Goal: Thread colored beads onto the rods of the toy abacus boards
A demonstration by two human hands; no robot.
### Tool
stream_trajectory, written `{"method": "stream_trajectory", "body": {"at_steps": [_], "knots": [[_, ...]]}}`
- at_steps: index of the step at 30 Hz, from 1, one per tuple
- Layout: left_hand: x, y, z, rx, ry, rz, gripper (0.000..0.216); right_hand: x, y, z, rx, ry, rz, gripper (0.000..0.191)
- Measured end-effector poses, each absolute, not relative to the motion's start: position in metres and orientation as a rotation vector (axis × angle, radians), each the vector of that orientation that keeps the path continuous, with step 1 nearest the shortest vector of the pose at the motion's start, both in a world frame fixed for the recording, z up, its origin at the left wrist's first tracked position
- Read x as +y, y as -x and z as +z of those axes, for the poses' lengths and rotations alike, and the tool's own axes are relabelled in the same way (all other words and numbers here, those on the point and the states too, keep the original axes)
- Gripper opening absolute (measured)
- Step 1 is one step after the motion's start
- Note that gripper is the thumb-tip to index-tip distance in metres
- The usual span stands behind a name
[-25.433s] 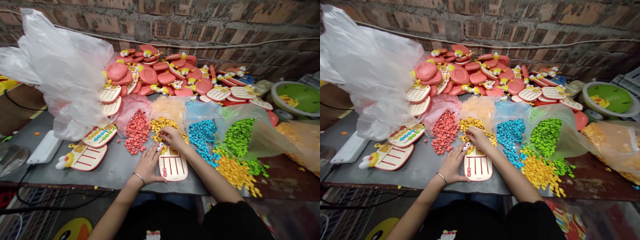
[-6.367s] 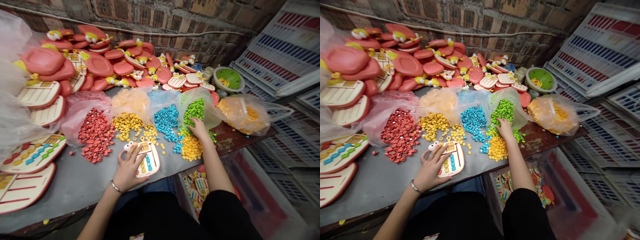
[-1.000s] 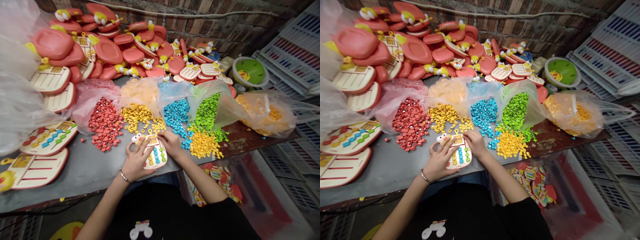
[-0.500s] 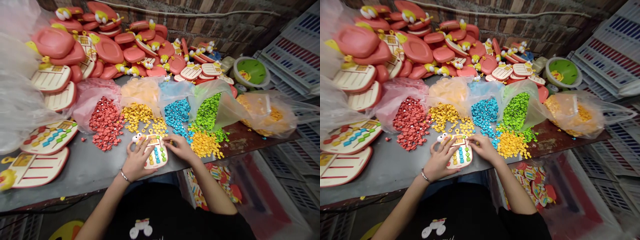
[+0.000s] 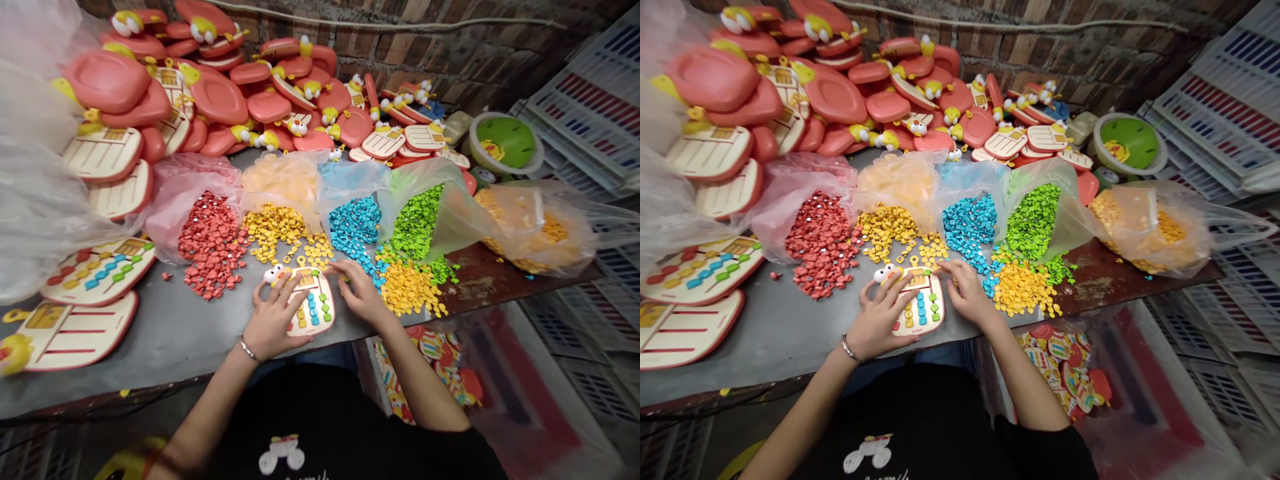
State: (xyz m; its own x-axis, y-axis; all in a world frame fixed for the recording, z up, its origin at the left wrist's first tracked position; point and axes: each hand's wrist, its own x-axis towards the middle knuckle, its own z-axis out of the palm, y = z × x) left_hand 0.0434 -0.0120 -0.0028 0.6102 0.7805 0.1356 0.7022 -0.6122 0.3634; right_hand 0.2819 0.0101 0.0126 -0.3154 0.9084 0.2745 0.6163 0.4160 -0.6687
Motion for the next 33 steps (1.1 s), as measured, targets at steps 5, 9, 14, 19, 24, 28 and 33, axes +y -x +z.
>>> {"method": "stream_trajectory", "body": {"at_steps": [5,9,14,19,24,28,33], "knots": [[-0.012,-0.043,-0.005,1.224,-2.549,0.413,0.074,0.016,-0.273,0.008,-2.244,1.277,0.506,0.056],[-0.012,-0.043,-0.004,1.211,-2.564,0.393,0.076,0.013,-0.278,0.01,-2.183,1.175,0.501,0.054],[-0.012,-0.043,-0.003,1.214,-2.543,0.417,0.077,0.005,-0.295,0.006,-2.011,1.354,0.473,0.027],[-0.011,-0.044,-0.003,1.211,-2.555,0.396,0.076,0.005,-0.301,-0.007,-2.034,1.687,0.169,0.011],[-0.012,-0.043,-0.003,1.21,-2.568,0.4,0.075,0.007,-0.296,-0.007,-2.063,1.637,0.134,0.009],[-0.012,-0.043,-0.004,1.21,-2.559,0.413,0.076,-0.008,-0.297,-0.005,-2.08,1.471,0.165,0.015],[-0.012,-0.043,-0.004,1.203,-2.569,0.407,0.074,-0.046,-0.307,-0.012,-2.122,1.488,0.163,0.023]]}}
